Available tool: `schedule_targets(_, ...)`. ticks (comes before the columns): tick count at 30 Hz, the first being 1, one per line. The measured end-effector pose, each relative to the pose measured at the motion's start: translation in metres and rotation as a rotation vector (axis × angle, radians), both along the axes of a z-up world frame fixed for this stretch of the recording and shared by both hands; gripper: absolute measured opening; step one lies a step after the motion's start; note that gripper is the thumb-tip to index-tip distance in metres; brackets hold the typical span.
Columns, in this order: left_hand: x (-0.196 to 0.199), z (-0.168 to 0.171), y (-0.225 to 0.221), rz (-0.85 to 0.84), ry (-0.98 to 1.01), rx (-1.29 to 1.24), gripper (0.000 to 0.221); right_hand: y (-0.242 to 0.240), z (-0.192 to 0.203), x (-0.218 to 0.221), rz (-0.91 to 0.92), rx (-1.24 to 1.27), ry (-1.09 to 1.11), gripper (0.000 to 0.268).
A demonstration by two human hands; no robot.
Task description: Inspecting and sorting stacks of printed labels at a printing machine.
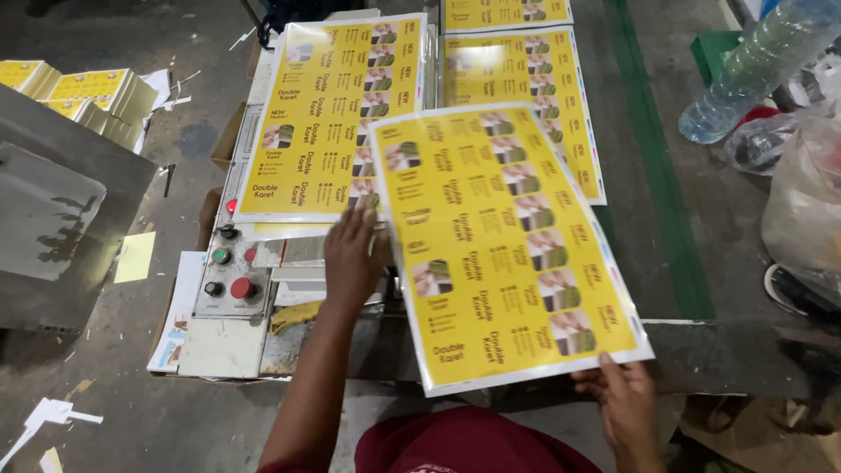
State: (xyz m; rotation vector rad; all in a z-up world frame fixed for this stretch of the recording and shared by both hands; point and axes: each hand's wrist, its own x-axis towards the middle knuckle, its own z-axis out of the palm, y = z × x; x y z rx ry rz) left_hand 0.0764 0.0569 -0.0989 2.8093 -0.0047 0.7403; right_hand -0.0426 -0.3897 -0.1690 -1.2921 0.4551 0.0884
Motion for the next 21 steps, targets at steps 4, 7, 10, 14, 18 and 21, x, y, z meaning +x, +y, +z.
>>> schedule_targets(4, 0.01, -0.014, 0.019, 0.026, 0.242, 0.141, 0.1, -0.039, -0.028, -0.016, -0.06, -0.009, -0.022, 0.03)
schedule_targets(7, 0.003, -0.025, 0.019, 0.03, 0.158, 0.205, 0.083, -0.06, -0.04, -0.025, -0.049, -0.027, 0.007, 0.03)
schedule_targets(10, -0.013, -0.007, 0.01, 0.094, 0.006, 0.284, 0.047, -0.07, -0.045, -0.029, -0.059, -0.095, 0.07, 0.028)
schedule_targets(14, -0.02, 0.039, 0.009, 0.056, -0.013, 0.208, 0.034, -0.068, -0.033, -0.038, -0.083, -0.093, 0.076, 0.024)
schedule_targets(18, -0.033, 0.086, -0.005, 0.057, -0.226, 0.075, 0.015, -0.071, -0.034, -0.041, -0.073, -0.114, 0.048, 0.028)
schedule_targets(21, -0.049, 0.1, -0.021, 0.079, -0.294, 0.012, 0.014, -0.07, -0.039, -0.044, -0.086, -0.126, 0.057, 0.028)
